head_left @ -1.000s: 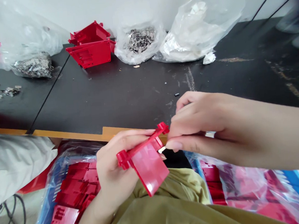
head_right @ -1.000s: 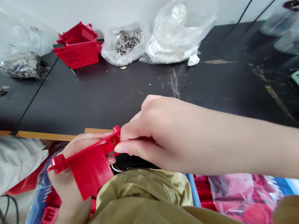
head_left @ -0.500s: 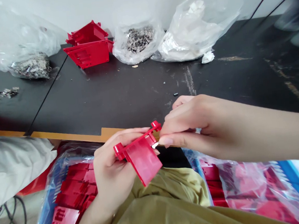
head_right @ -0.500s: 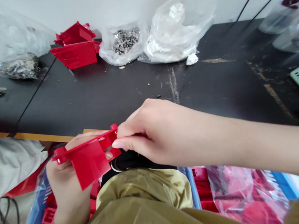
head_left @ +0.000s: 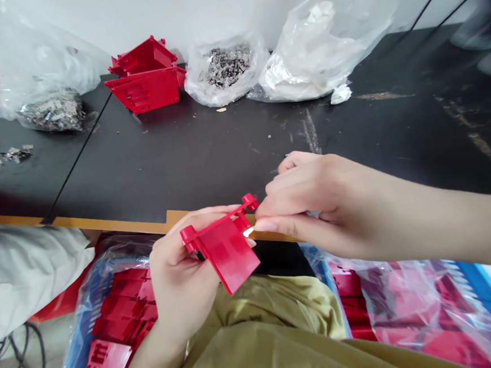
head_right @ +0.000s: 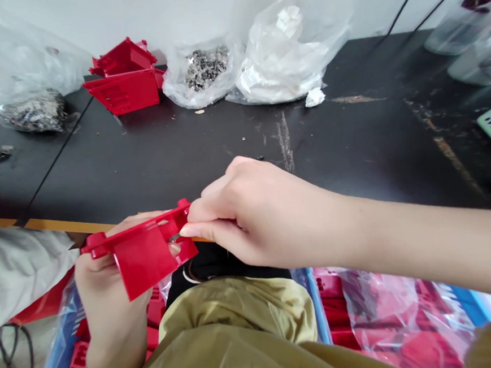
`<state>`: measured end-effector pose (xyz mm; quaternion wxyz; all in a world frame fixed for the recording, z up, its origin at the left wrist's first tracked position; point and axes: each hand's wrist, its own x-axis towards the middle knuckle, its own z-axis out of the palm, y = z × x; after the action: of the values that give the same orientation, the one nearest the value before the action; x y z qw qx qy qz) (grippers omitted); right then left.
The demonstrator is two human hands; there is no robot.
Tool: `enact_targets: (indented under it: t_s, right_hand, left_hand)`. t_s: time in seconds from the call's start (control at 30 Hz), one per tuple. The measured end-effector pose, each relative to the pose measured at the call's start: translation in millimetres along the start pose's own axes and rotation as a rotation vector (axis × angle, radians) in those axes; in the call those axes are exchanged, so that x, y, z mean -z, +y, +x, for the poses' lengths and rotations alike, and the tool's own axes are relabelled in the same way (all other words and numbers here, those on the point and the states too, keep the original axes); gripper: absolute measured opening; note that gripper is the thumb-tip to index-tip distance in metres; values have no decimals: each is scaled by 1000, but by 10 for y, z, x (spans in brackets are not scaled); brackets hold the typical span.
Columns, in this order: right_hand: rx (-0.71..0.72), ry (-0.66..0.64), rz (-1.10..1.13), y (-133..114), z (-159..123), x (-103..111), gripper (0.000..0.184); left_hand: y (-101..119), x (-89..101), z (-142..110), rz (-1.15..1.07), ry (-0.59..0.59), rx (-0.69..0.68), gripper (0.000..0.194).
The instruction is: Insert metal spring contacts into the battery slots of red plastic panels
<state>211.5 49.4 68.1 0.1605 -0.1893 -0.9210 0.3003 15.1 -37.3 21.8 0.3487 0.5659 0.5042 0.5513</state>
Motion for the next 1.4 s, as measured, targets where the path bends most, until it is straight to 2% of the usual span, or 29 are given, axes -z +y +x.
enact_targets:
  t_s: [0.3,0.5,0.93,1.23,1.4]
  right_hand:
    - [-46,80,-2,4,-31,-89,41]
    - [-25,120,-9,-14,-26,-128,34]
    - [-21,-84,-12,-54,35,-15,39]
    - [17,-46,-99,-11,27,-29,38]
    - [50,-31,-134,25,31,-25,36]
  left_hand:
    - [-8,-11,13,33,13,-11,31]
    - [-15,-15,8,32,53,-80,30]
    - [-76,0,19,182,63,-313,24]
    - [-92,28,60,222,21,-372,22]
    - [-107,21,62,231,14,-329,22]
